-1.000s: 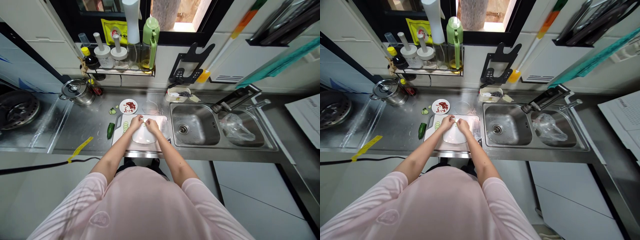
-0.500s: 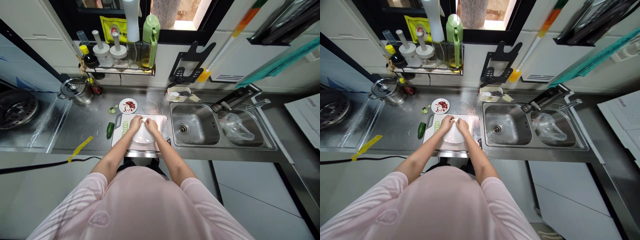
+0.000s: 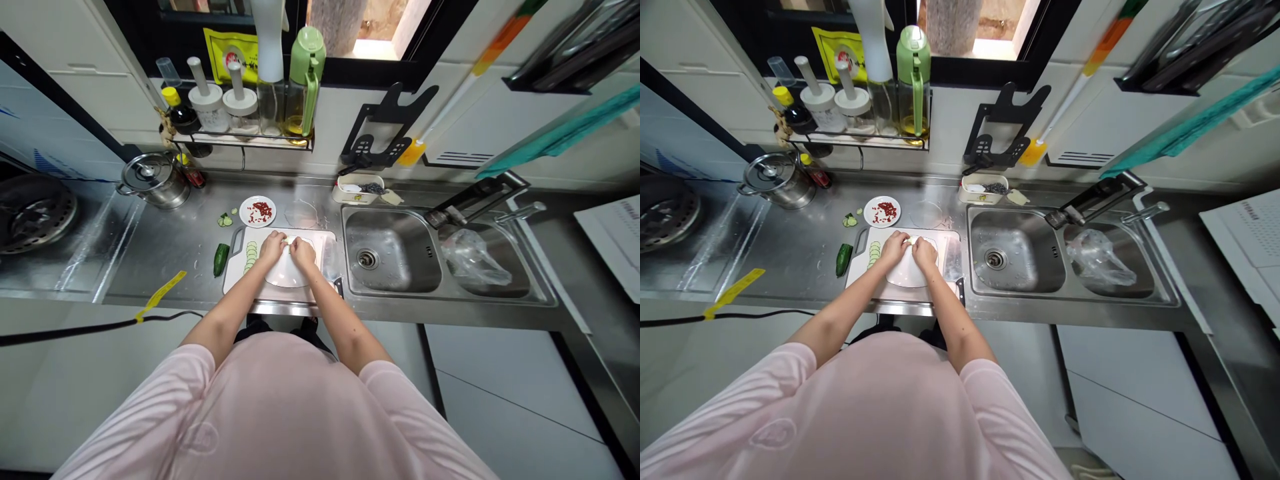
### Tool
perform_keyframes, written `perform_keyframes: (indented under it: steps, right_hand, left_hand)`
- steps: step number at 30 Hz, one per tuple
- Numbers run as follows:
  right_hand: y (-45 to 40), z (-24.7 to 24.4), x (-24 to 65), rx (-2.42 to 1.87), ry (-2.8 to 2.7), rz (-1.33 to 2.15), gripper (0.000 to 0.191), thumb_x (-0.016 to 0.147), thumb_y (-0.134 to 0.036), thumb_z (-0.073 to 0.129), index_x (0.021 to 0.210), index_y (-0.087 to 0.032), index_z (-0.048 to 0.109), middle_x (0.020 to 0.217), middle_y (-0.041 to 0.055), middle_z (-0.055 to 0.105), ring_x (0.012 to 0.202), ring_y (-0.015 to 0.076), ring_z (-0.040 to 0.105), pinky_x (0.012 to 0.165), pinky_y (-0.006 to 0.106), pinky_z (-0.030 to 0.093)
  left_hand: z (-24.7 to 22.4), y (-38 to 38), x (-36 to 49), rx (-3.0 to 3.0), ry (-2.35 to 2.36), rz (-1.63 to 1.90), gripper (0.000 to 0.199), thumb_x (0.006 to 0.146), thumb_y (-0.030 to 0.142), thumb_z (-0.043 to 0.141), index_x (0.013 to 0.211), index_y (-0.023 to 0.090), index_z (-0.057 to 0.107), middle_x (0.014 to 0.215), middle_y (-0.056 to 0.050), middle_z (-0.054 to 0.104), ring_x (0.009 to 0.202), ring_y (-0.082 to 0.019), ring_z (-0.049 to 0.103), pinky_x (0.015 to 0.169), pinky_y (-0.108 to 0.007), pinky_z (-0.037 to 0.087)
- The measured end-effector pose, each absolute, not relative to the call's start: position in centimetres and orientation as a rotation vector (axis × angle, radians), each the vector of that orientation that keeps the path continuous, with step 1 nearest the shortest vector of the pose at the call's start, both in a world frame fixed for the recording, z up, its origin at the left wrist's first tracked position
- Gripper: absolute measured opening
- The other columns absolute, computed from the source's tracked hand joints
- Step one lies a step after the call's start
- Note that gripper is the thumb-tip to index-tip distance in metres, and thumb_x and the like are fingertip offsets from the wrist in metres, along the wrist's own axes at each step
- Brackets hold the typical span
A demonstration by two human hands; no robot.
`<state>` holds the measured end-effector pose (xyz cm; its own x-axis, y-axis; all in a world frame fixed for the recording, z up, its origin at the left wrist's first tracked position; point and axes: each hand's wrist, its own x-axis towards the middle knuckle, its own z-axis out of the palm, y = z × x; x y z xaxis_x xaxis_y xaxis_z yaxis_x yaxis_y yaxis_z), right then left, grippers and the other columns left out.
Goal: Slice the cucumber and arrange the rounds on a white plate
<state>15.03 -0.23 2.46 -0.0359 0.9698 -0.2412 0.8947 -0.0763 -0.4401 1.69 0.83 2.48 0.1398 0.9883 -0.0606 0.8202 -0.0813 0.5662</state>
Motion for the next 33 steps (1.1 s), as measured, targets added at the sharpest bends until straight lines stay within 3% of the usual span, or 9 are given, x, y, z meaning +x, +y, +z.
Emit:
perform_keyframes:
  steps: [20, 33]
  right_hand:
    - [-0.5, 2.5, 14.5, -2.106, -2.024, 0.706, 0.027, 0.094, -0.030, 0.036, 0.109, -0.018, 0.055, 0.102, 0.0110, 0.064, 0.089, 0.0217, 0.060, 0.076, 0.030, 0.041]
    - [-2.1, 2.0, 15.2, -1.954, -2.281, 0.545, 0.035, 0.098, -0.033, 0.030, 0.116, -0.025, 0.058, 0.105, 0.0075, 0.055, 0.081, 0.0166, 0.055, 0.071, 0.026, 0.039]
  left_hand:
    - [2.2, 0.7, 1.9, 1.943, 1.753, 0.493, 0.021, 0.085, 0.023, 0.055, 0.105, 0.023, 0.060, 0.104, -0.009, 0.055, 0.100, -0.023, 0.052, 0.083, -0.030, 0.039]
    - [1.8, 0.7, 1.8, 1.991, 1.770, 0.494, 0.021, 0.085, 0.025, 0.054, 0.106, 0.024, 0.059, 0.104, -0.008, 0.055, 0.098, -0.023, 0.052, 0.079, -0.030, 0.039]
